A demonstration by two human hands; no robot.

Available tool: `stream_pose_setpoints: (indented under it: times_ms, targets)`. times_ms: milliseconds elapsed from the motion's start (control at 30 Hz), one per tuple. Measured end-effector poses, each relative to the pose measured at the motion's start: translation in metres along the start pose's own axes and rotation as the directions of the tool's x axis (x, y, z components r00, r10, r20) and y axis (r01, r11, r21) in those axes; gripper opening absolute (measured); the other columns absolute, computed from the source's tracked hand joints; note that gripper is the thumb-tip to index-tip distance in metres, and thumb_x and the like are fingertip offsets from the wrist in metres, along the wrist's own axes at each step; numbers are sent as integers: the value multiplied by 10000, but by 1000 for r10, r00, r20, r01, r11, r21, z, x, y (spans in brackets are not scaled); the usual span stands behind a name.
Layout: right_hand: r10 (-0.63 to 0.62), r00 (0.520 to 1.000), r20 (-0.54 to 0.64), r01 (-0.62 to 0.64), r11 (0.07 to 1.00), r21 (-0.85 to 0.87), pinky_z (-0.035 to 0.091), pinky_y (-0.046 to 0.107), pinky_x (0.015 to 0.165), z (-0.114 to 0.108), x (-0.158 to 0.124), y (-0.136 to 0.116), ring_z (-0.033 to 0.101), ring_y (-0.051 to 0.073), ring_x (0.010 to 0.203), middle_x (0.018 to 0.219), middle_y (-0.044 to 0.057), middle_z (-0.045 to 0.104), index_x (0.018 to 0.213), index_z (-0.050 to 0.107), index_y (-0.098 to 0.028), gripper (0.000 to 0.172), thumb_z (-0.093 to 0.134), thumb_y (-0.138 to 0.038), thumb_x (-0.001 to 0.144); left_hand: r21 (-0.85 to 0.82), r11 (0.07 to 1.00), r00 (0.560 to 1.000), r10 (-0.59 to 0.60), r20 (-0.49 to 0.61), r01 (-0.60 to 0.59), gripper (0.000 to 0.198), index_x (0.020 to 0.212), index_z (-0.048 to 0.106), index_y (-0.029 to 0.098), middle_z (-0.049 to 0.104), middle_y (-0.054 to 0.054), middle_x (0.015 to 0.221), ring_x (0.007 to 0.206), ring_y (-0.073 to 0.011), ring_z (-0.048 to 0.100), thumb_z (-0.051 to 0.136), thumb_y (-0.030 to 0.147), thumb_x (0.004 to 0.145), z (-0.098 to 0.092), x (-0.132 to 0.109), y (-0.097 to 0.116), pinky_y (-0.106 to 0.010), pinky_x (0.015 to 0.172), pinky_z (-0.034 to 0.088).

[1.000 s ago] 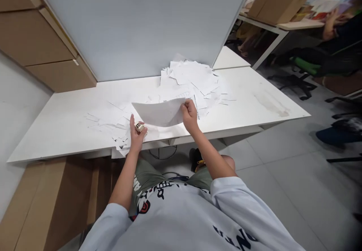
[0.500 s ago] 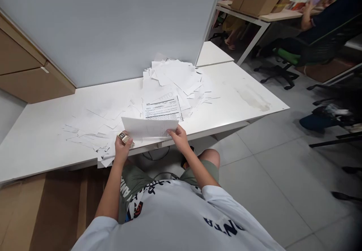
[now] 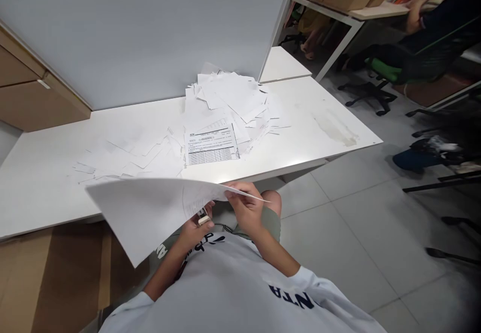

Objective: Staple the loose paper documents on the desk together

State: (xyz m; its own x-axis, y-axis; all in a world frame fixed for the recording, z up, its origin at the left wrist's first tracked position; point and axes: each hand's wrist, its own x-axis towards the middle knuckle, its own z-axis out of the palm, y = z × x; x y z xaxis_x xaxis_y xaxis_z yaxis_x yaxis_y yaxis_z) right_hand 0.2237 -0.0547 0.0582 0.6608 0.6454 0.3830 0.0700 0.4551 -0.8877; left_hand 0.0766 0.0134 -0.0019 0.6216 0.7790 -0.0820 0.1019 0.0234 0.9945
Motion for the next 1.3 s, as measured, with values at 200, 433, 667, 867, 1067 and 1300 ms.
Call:
stream_pose_setpoints:
  times_ms: [200,433,667,867,1067,1300]
  targets:
    - [-27,995,100,20,998,67,597,390,604,-11,-6,-10,726,244,729,807,46,743,894,638,-320,211,655,-526,856,-20,995,994,95,-63,-96,509,946,652,225,650,-82,886,757,-222,591,767,603,626,0,3,14,-373,688,518]
    - [-8,965,262,-9,998,61,610,380,636,-11,-13,-6,743,237,770,837,54,762,884,641,-294,239,618,-532,882,-44,975,960,207,-187,-218,438,918,667,258,626,-75,830,669,-213,559,724,625,685,1,3,17,-366,590,498]
    - [48,974,223,-71,993,99,622,377,714,-11,-19,1,746,222,822,865,29,762,909,650,-290,87,652,-377,896,-21,986,980,163,-110,-167,429,917,695,219,570,-23,660,579,-172,508,653,616,761,-13,1,-7,-314,546,438]
    - [138,977,163,-151,986,65,621,386,746,-10,-23,7,743,223,802,817,15,753,854,650,-278,101,681,-373,870,-94,983,985,151,-79,-158,462,1025,672,210,561,-4,681,595,-152,507,660,599,776,-11,3,-13,-284,553,431]
    - [118,992,46,-114,991,-75,607,365,705,-15,-11,7,717,219,786,822,33,738,862,660,-242,167,705,-400,832,-162,980,986,99,-132,-120,602,1006,651,184,558,-5,686,573,-136,480,699,686,678,-6,-1,-29,-268,525,423]
    - [-111,966,-233,32,947,-318,582,381,782,-28,197,81,656,202,914,941,57,654,1022,624,-173,294,585,-429,882,-187,981,997,62,51,-52,530,1055,634,173,525,8,728,554,-88,432,685,607,753,2,-24,-50,-213,489,358]
